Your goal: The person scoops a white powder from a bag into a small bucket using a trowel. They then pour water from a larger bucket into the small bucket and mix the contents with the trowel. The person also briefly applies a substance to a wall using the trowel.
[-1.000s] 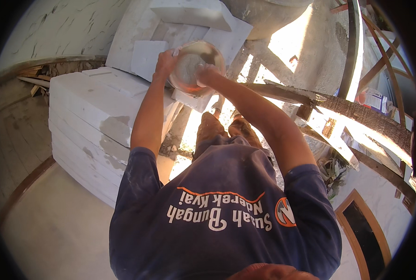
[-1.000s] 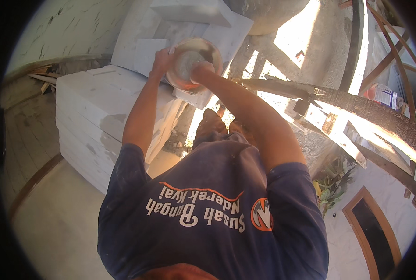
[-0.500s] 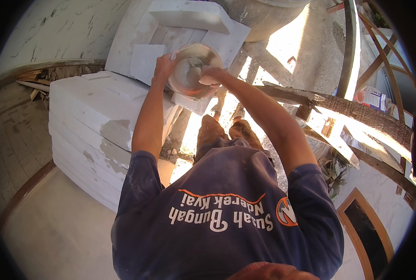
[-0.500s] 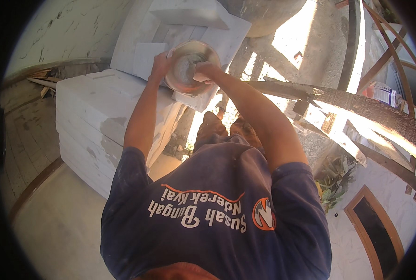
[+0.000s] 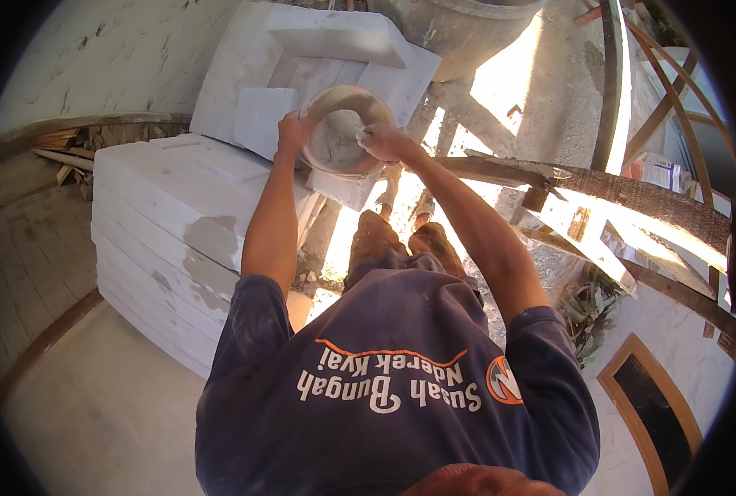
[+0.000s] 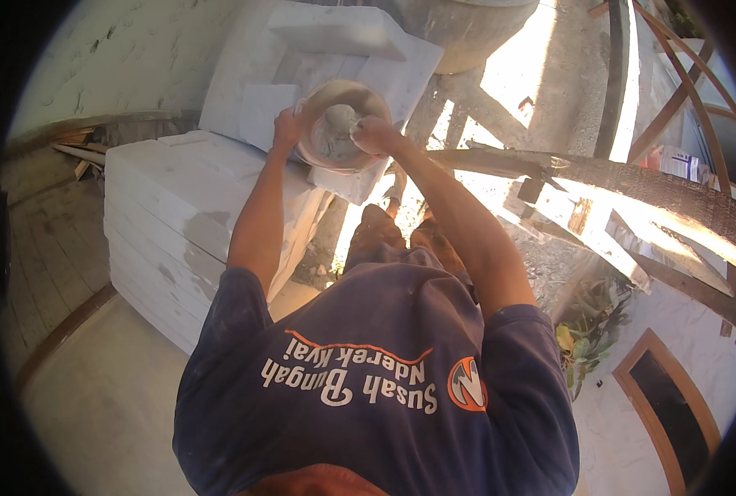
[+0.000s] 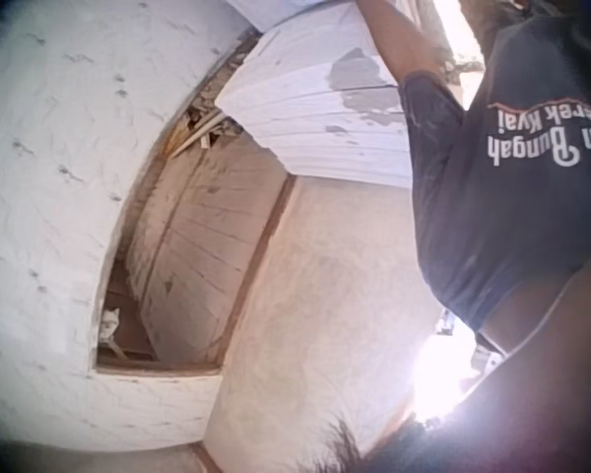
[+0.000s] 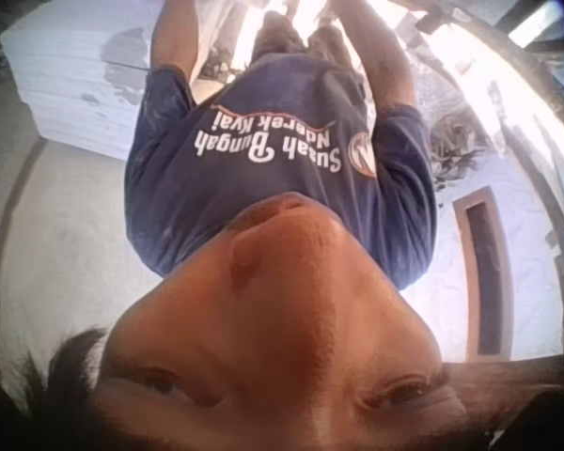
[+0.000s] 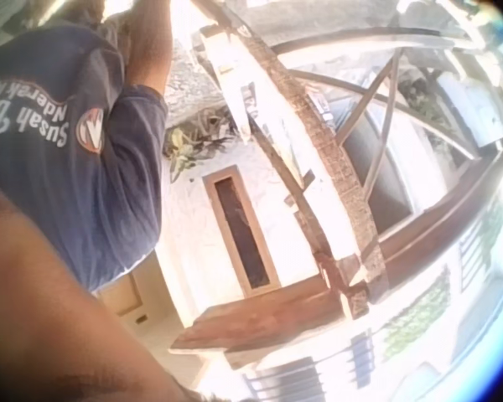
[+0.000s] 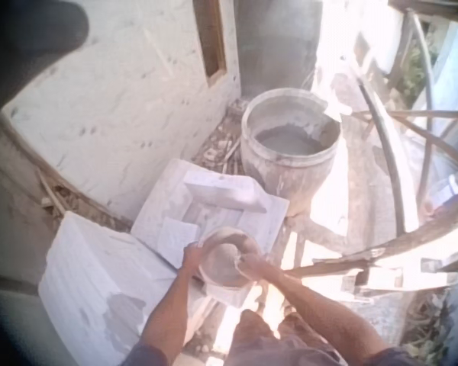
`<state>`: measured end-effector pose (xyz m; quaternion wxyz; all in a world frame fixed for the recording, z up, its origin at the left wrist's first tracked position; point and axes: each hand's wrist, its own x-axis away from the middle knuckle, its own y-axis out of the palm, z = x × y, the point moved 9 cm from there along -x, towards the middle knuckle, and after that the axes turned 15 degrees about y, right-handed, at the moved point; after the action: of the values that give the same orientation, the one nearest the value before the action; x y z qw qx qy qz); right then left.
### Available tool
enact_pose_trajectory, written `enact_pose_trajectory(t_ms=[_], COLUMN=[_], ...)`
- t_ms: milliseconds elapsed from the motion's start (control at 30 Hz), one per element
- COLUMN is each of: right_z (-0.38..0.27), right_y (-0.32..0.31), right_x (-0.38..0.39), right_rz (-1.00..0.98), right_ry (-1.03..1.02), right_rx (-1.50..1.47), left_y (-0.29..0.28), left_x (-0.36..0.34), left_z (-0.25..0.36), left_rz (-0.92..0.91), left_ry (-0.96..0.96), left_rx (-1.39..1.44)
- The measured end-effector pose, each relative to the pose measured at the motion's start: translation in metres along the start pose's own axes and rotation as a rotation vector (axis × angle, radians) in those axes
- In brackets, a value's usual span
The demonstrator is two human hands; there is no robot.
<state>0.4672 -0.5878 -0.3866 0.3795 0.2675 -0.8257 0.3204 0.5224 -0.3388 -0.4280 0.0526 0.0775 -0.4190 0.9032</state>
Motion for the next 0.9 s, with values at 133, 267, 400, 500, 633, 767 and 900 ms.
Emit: enact_pose_trajectory(t_ms=[133, 267, 400, 500, 633, 767, 900], right_z=[0.037, 0.138, 0.224, 0.294, 0.369, 0.437, 0.486], right_y=[-0.022, -0.016, 0.025, 0.068, 0.128, 0.187, 0.23], right_x=[0.077, 0.179, 0.27, 0.318, 0.374, 0.4, 0.417], right_rz=[0.16, 0.467, 0.517, 0.468, 0.675, 0.667, 0.674], right_ry=[-0.042, -0.014, 0.09, 0.25, 0.292, 0.238, 0.143], right_rx=[-0.304, -0.352, -0.444, -0.538, -0.52, -1.197, -1.712], left_y=[0.008, 0.074, 0.104, 0.103, 0.136, 0.196, 0.273], left_x=[0.034, 0.091, 0.138, 0.165, 0.229, 0.334, 0.435], left_z=[-0.022, 0.026, 0.02, 0.031, 0.091, 0.184, 0.241], left_rz=[0.212, 0.323, 0.351, 0.266, 0.087, -0.144, -0.413], left_ry=[-0.217, -0.342, -0.403, -0.257, -0.135, -0.178, -0.228], left_rx=[0.109, 0.353, 0.634, 0.747, 0.83, 0.905, 0.91])
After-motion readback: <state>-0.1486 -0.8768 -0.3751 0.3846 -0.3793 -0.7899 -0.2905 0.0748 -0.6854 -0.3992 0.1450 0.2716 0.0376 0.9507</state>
